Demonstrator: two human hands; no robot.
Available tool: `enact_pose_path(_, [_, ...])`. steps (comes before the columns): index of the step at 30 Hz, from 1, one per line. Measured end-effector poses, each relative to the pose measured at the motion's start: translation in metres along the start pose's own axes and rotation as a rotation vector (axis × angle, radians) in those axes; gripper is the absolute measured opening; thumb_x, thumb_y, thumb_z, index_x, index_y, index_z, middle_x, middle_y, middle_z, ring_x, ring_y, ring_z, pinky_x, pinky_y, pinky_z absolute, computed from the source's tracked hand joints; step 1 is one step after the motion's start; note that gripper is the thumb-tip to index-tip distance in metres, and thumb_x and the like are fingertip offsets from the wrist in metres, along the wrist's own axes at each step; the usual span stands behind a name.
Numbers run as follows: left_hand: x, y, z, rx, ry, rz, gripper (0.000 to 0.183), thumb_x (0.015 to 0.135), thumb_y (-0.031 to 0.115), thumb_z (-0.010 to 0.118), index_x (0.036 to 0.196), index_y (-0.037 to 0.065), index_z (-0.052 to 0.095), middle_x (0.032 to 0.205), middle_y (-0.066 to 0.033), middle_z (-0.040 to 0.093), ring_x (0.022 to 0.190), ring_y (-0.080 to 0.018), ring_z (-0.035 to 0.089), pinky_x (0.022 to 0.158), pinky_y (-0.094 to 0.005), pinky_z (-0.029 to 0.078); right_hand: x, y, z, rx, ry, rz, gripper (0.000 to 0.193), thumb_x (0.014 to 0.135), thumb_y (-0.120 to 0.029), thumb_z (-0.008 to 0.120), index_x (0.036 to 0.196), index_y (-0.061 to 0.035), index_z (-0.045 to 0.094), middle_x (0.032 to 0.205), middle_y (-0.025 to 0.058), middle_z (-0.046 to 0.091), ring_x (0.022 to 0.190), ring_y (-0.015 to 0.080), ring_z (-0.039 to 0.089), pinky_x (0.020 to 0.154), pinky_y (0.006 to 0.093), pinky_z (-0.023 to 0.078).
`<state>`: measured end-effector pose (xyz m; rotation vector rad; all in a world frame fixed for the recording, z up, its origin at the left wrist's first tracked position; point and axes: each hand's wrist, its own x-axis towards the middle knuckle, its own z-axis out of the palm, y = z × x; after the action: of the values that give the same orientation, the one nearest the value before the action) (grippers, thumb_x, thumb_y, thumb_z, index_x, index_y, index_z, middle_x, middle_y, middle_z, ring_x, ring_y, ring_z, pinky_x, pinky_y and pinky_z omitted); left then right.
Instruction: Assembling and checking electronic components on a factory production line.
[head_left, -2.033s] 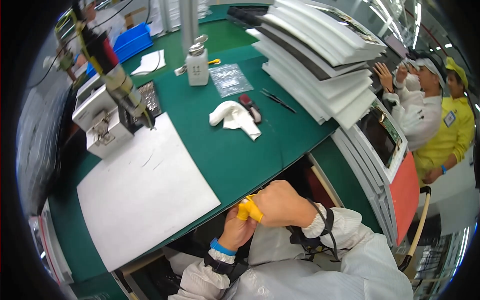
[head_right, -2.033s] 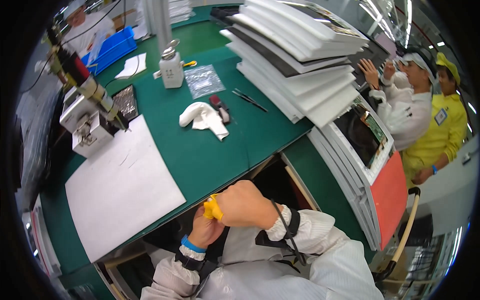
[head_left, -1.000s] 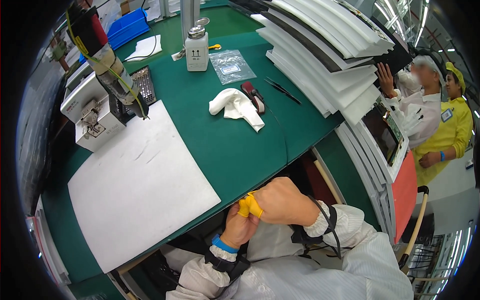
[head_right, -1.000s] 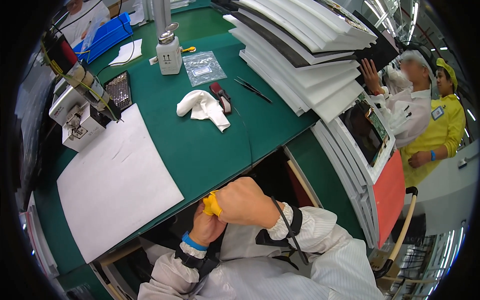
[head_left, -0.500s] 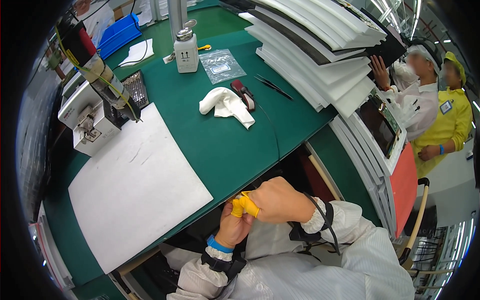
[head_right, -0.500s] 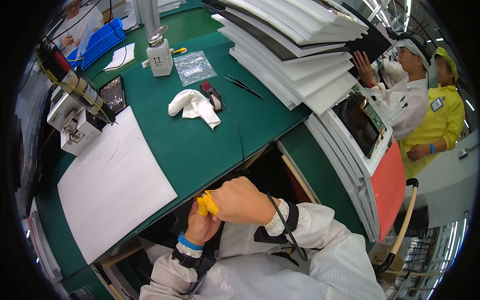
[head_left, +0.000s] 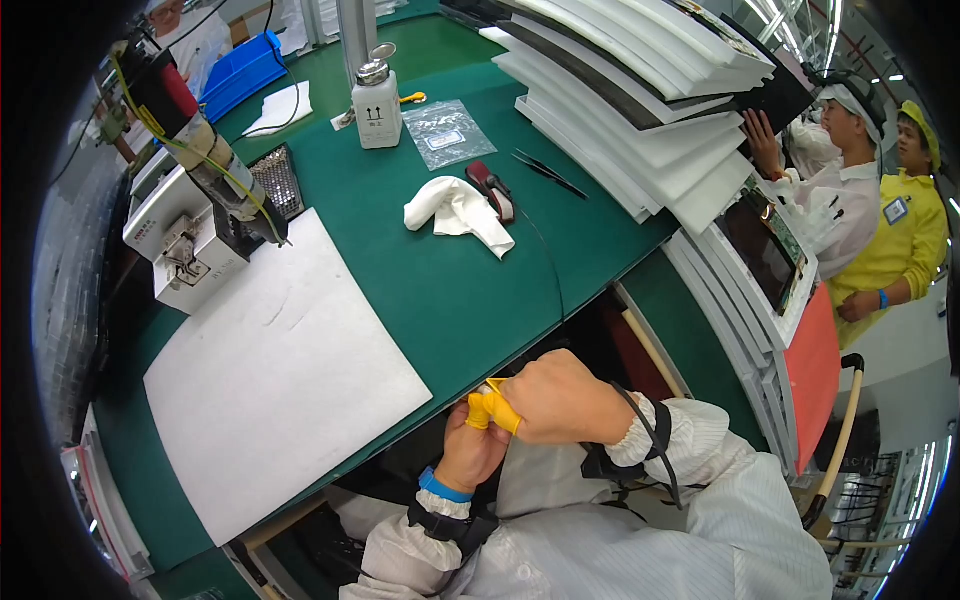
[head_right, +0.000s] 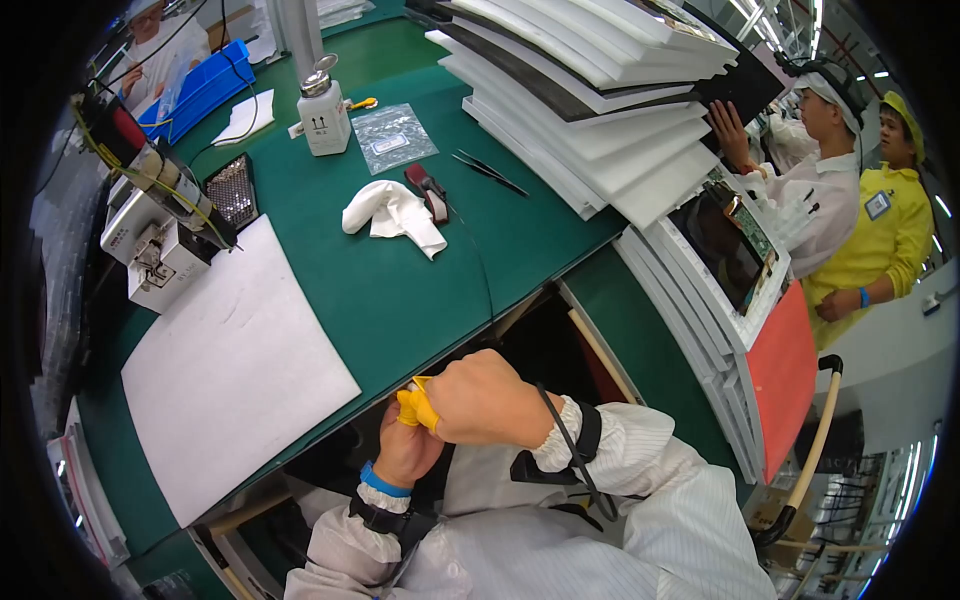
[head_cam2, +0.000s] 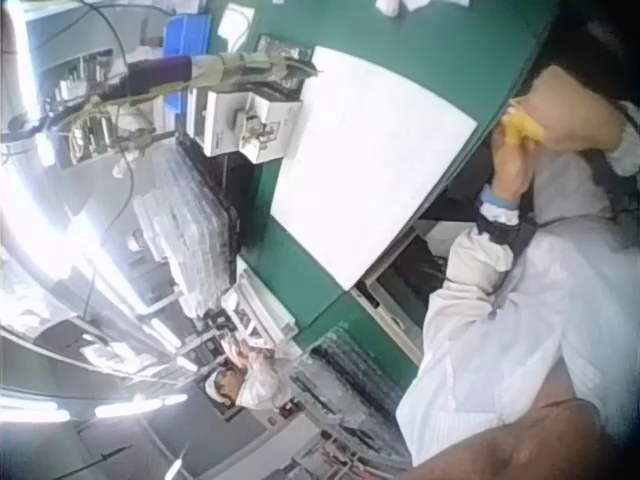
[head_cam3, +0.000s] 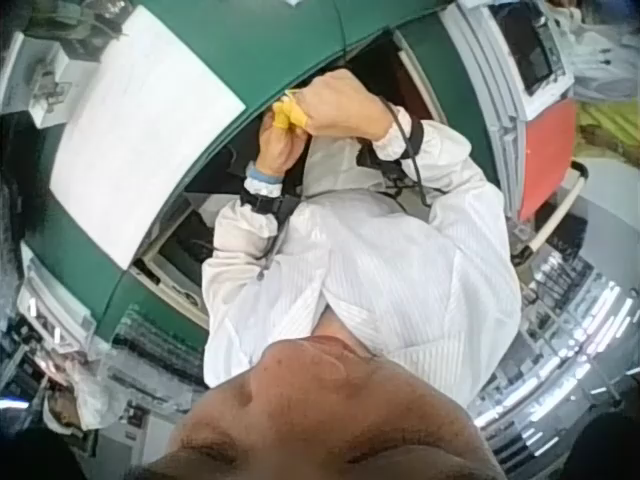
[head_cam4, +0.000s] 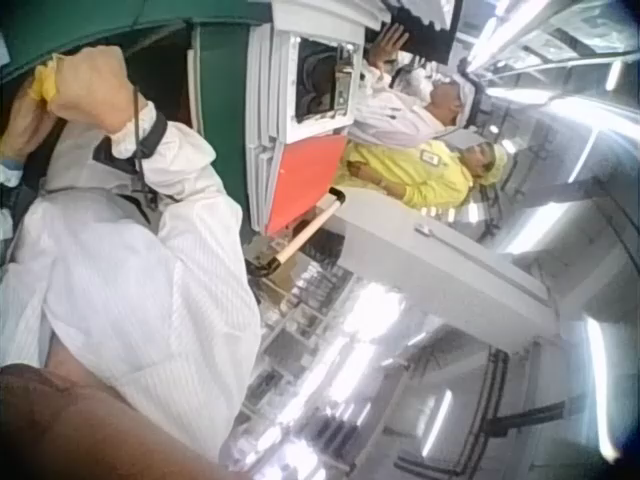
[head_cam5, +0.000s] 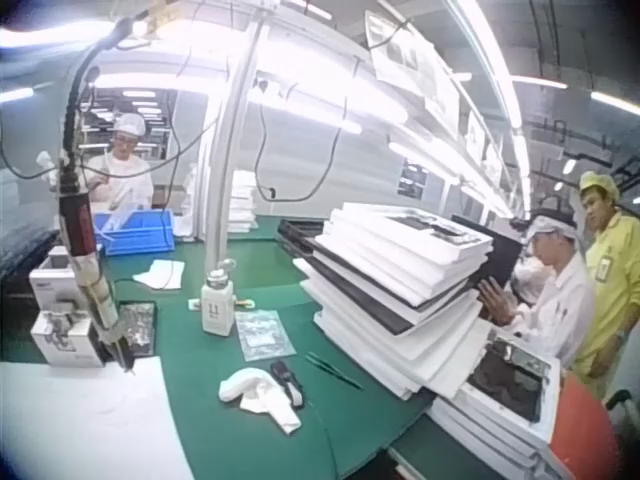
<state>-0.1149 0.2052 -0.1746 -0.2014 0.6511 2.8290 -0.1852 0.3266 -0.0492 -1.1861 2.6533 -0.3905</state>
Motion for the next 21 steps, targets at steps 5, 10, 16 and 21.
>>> enact_pose_path(5, [-0.003,-0.001,-0.007,-0.04,-0.057,-0.029,0.027,0.095,0.029,0.054,0.116,0.012,0.053,0.107,0.0021,0.058,0.085,-0.0076,0.055,0.073,-0.0218,0.045,-0.001,0.0,0.002,-0.015,0.037,-0.03,0.015,0.06,-0.018,0.062,0.053,-0.0045,0.06,0.049,0.015,0.055,0.044,0.0311,0.057,0.044,0.0373,0.045])
enact_pose_path(10, [-0.001,0.0,-0.001,-0.015,0.008,0.007,0.026,0.095,0.028,0.054,0.115,0.011,0.053,0.104,0.0018,0.059,0.082,-0.0079,0.055,0.069,-0.0213,0.045,0.0,0.002,0.006,-0.004,0.065,-0.03,0.015,0.06,-0.018,0.063,0.052,-0.0048,0.06,0.048,0.0141,0.055,0.043,0.0306,0.057,0.043,0.0373,0.044])
enact_pose_path(16, [0.002,-0.002,-0.012,0.022,-0.056,0.065,0.027,0.095,0.028,0.055,0.115,0.011,0.053,0.101,0.0016,0.058,0.081,-0.0078,0.054,0.066,-0.0214,0.044,-0.001,0.002,0.011,-0.009,0.087,-0.038,0.02,0.063,-0.02,0.066,0.055,-0.0039,0.058,0.05,0.0131,0.054,0.045,0.0309,0.055,0.047,0.0387,0.043])
enact_pose_path(21, [0.001,0.001,-0.009,0.007,-0.036,0.001,0.028,0.094,0.029,0.056,0.115,0.011,0.054,0.1,0.0019,0.058,0.08,-0.0075,0.053,0.065,-0.0212,0.043,-0.003,0.001,0.012,-0.04,0.099,-0.036,0.029,0.064,-0.028,0.07,0.055,-0.0044,0.058,0.051,0.0111,0.055,0.046,0.0294,0.055,0.048,0.0376,0.043])
